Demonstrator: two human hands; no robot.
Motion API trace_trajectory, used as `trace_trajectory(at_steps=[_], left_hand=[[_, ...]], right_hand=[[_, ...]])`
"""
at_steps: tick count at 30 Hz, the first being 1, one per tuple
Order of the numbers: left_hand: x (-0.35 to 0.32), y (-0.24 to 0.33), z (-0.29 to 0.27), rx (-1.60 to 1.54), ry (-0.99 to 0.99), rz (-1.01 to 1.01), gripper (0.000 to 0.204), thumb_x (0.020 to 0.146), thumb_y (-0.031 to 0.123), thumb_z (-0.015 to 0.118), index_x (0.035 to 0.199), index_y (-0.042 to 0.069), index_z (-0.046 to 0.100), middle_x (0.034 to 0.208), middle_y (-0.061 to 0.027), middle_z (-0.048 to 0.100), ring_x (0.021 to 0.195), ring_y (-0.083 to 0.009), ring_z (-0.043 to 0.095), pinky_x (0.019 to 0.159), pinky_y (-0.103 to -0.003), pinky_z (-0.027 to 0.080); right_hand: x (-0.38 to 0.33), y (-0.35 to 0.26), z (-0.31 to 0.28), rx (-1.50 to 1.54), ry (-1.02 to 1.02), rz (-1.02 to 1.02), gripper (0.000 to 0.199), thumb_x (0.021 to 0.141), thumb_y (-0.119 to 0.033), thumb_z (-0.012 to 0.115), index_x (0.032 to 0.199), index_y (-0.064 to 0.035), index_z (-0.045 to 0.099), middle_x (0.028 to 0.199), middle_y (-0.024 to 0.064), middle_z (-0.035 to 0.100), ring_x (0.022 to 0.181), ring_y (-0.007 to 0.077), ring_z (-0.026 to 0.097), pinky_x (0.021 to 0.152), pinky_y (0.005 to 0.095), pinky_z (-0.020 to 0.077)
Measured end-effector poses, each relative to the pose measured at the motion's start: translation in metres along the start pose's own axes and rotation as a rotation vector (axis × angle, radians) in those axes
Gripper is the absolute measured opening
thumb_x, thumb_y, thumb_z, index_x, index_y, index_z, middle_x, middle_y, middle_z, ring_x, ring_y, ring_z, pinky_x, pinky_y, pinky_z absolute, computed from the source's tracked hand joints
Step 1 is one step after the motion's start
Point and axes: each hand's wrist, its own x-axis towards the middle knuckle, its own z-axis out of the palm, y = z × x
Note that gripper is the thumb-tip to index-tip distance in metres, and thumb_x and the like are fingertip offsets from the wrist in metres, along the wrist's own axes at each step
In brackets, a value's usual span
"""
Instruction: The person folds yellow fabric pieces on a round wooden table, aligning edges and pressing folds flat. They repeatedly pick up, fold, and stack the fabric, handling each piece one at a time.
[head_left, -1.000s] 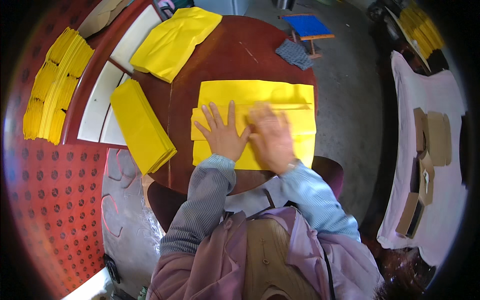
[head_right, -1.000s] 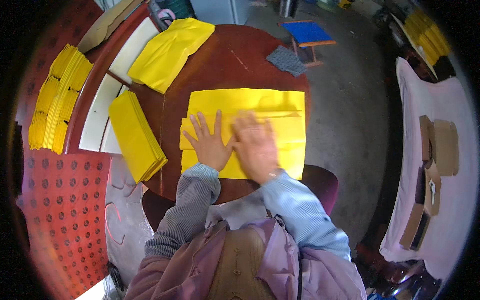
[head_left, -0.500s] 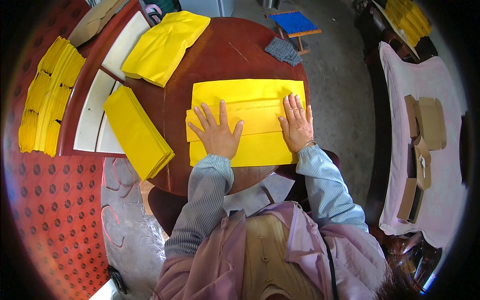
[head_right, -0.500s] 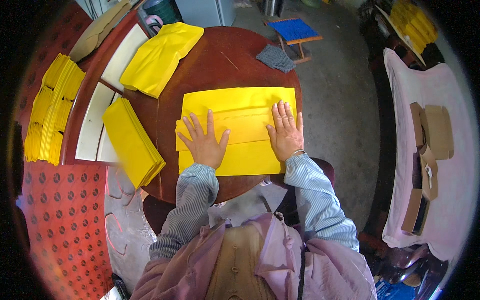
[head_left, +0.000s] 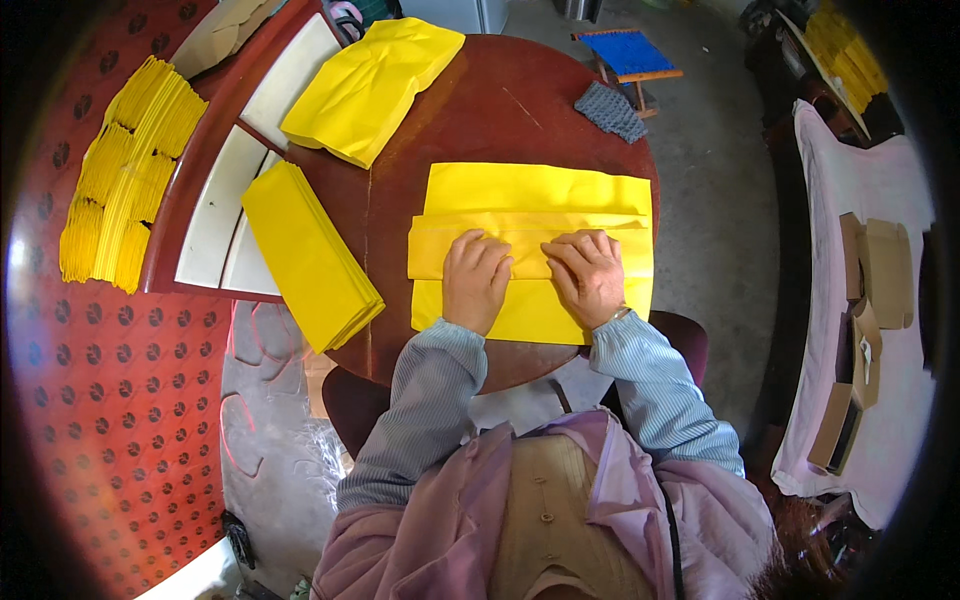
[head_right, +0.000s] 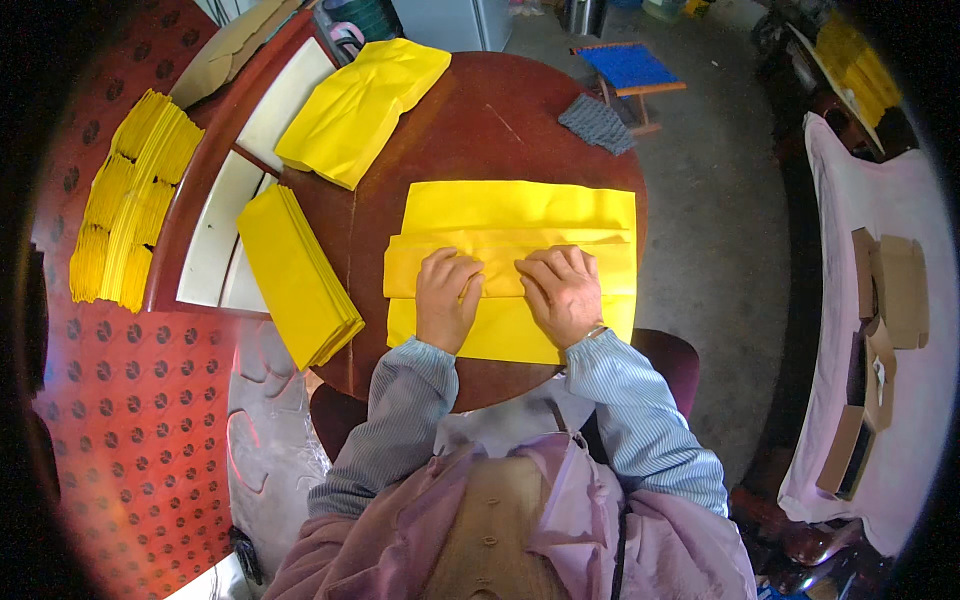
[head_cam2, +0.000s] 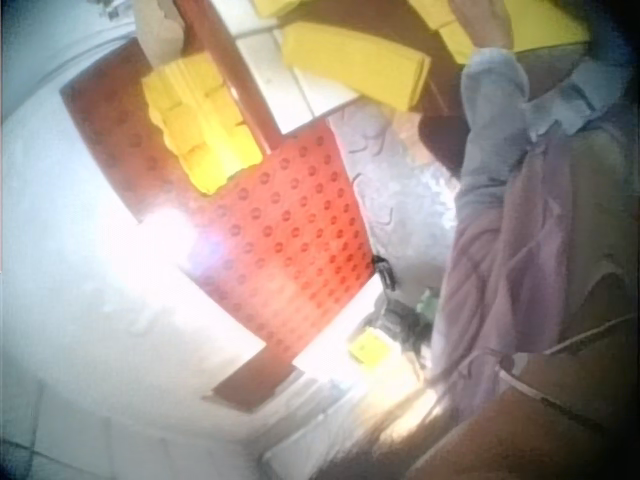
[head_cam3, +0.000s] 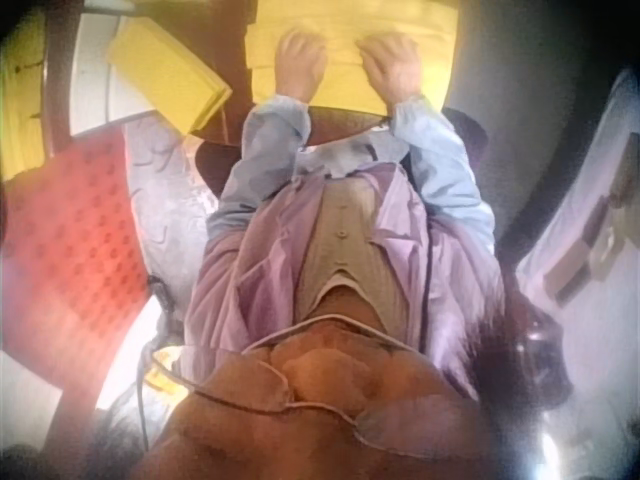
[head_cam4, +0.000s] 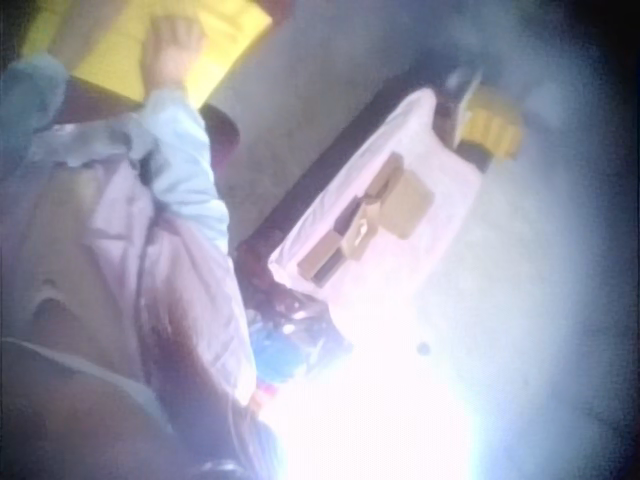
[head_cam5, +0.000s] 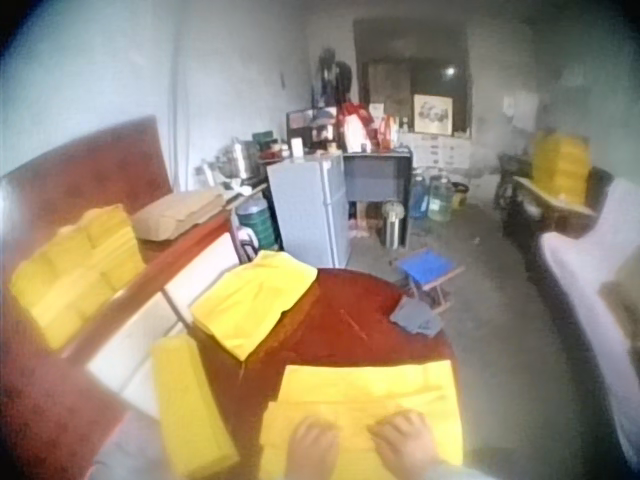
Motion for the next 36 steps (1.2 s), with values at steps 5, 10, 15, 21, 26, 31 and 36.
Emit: trace_trajectory(at_steps=[5, 10, 15, 21, 26, 31, 36], left_hand=[[0.003, 0.004, -0.003, -0.008, 0.163, 0.031, 0.019, 0.086, 0.013, 0.082, 0.081, 0.008, 0.064, 0.086, -0.0078, 0.061, 0.091, -0.0294, 0.058, 0.083, -0.044, 0.044], [0.004, 0.000, -0.004, 0.079, 0.259, 0.005, 0.031, 0.082, 0.016, 0.084, 0.071, 0.013, 0.056, 0.075, -0.0035, 0.056, 0.077, -0.0269, 0.053, 0.075, -0.042, 0.038], [0.003, -0.005, -0.006, 0.208, 0.243, -0.109, 0.031, 0.082, 0.017, 0.083, 0.071, 0.015, 0.053, 0.073, -0.0011, 0.054, 0.076, -0.0265, 0.053, 0.077, -0.043, 0.037], [0.000, -0.027, -0.031, 0.343, 0.219, -0.274, 0.018, 0.084, 0.017, 0.078, 0.083, 0.014, 0.060, 0.087, -0.0057, 0.060, 0.089, -0.0298, 0.056, 0.083, -0.045, 0.039], [-0.005, -0.025, -0.024, 0.187, 0.229, 0.011, 0.018, 0.085, 0.007, 0.071, 0.102, 0.009, 0.069, 0.104, -0.0116, 0.067, 0.104, -0.0346, 0.062, 0.098, -0.048, 0.045], [-0.011, -0.017, -0.018, -0.113, 0.162, 0.097, 0.024, 0.085, 0.002, 0.069, 0.109, 0.005, 0.072, 0.103, -0.0146, 0.067, 0.105, -0.0380, 0.063, 0.100, -0.048, 0.049], [-0.012, -0.009, -0.025, -0.091, 0.120, 0.056, 0.020, 0.083, 0.005, 0.077, 0.103, 0.008, 0.075, 0.093, -0.0099, 0.065, 0.093, -0.0320, 0.061, 0.089, -0.045, 0.047]], right_hand=[[-0.006, -0.001, -0.010, -0.010, 0.014, 0.027, 0.011, 0.086, -0.014, 0.080, 0.096, -0.0078, 0.080, 0.097, 0.0067, 0.074, 0.095, 0.0251, 0.063, 0.087, 0.0412, 0.0482], [-0.012, 0.001, -0.016, 0.033, 0.025, 0.074, 0.012, 0.083, -0.016, 0.082, 0.091, -0.0077, 0.079, 0.090, 0.0070, 0.073, 0.089, 0.0256, 0.062, 0.083, 0.0411, 0.0472], [-0.012, 0.004, -0.017, 0.035, 0.016, 0.124, 0.011, 0.084, -0.015, 0.082, 0.088, -0.0067, 0.077, 0.086, 0.0081, 0.071, 0.084, 0.0266, 0.061, 0.080, 0.0411, 0.0450], [-0.012, 0.006, -0.014, 0.028, -0.007, 0.167, 0.012, 0.082, -0.015, 0.082, 0.088, -0.0074, 0.075, 0.085, 0.0071, 0.069, 0.083, 0.0255, 0.060, 0.078, 0.0405, 0.0429], [-0.011, 0.005, -0.013, -0.002, 0.033, 0.106, 0.013, 0.082, -0.013, 0.079, 0.093, -0.0069, 0.077, 0.088, 0.0075, 0.070, 0.085, 0.0260, 0.060, 0.080, 0.0408, 0.0434], [-0.012, 0.002, -0.017, -0.054, 0.065, -0.002, 0.019, 0.083, -0.014, 0.077, 0.100, -0.0067, 0.079, 0.091, 0.0079, 0.072, 0.088, 0.0255, 0.061, 0.082, 0.0411, 0.0445], [-0.026, 0.003, -0.029, -0.092, -0.016, 0.027, 0.018, 0.085, -0.016, 0.077, 0.100, -0.0071, 0.079, 0.093, 0.0072, 0.074, 0.090, 0.0252, 0.063, 0.084, 0.0416, 0.0459]])
